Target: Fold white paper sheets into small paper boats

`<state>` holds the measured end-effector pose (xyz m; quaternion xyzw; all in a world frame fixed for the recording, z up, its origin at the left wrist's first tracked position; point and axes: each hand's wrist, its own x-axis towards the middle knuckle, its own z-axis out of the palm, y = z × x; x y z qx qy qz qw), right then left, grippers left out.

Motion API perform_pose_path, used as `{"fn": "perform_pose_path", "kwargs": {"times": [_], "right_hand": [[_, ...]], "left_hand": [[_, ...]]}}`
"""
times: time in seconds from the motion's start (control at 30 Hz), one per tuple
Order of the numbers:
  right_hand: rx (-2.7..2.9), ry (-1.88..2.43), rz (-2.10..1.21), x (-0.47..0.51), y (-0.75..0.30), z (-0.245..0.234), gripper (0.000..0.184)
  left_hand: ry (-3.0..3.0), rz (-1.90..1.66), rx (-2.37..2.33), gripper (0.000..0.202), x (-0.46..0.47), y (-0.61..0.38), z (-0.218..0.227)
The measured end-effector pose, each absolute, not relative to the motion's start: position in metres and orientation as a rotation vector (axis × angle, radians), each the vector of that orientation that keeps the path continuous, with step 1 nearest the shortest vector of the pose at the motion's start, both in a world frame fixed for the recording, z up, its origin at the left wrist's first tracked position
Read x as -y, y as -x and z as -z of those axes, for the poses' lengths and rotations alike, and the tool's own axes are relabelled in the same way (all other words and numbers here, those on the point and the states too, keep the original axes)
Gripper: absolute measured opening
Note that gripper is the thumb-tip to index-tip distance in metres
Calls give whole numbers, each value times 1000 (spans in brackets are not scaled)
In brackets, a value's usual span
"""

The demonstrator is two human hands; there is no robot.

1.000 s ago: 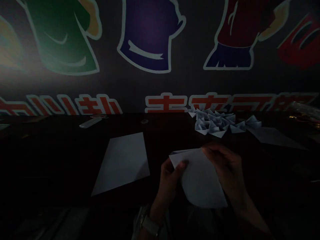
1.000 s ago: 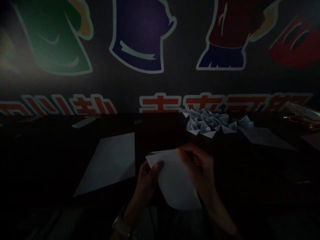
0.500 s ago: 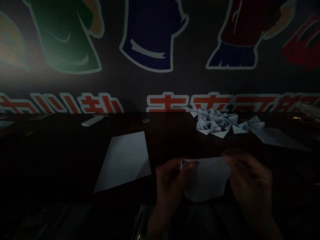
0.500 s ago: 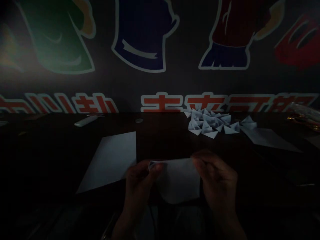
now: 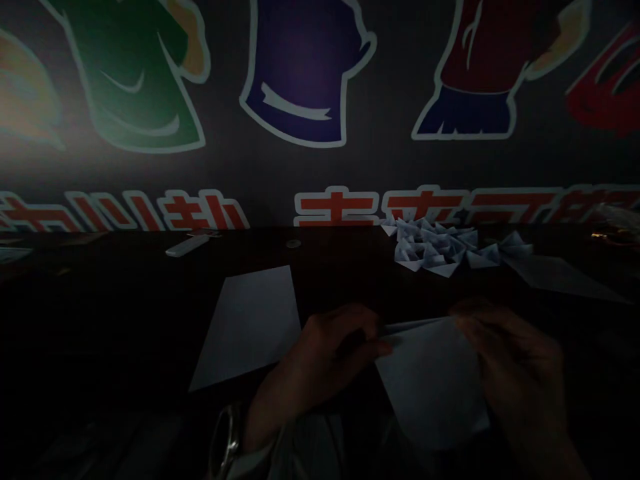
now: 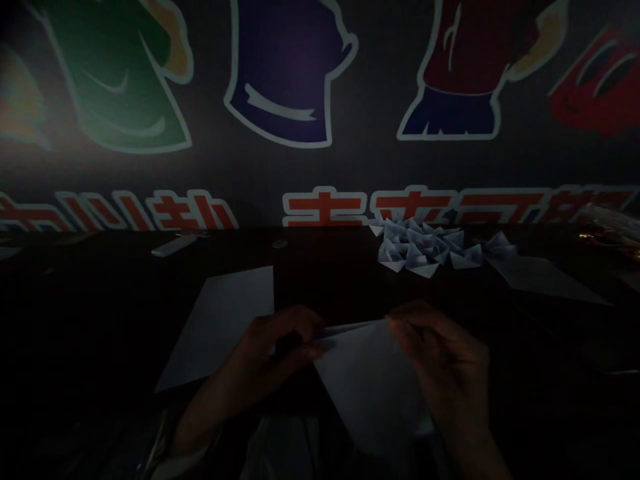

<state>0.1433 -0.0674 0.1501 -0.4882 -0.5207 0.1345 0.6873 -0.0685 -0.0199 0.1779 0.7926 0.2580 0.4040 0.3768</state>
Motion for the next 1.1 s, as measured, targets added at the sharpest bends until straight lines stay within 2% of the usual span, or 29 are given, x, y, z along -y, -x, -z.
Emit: {"fn": "perform_pose_path", "kwargs": {"times": [0.2, 0.33, 0.53, 0.9, 1.1], "right_hand": [[1139, 1112, -221, 70, -142, -160, 8], [1100, 1080, -197, 76, -140, -165, 8], [1080, 1073, -134, 84, -138, -168, 8], [1099, 1049, -78, 77, -117, -167, 7], [1081, 1055, -122, 73, -120, -161, 6]], "left_hand": [[-1743, -1213, -731, 12, 24, 58, -183], [-1510, -1339, -762, 38, 33, 48, -183], [-1465, -1335, -766, 8, 39, 46, -182], [-1599, -1704, -1083, 18, 35, 23, -155], [-1686, -1723, -1098, 15, 33, 25, -145]]}}
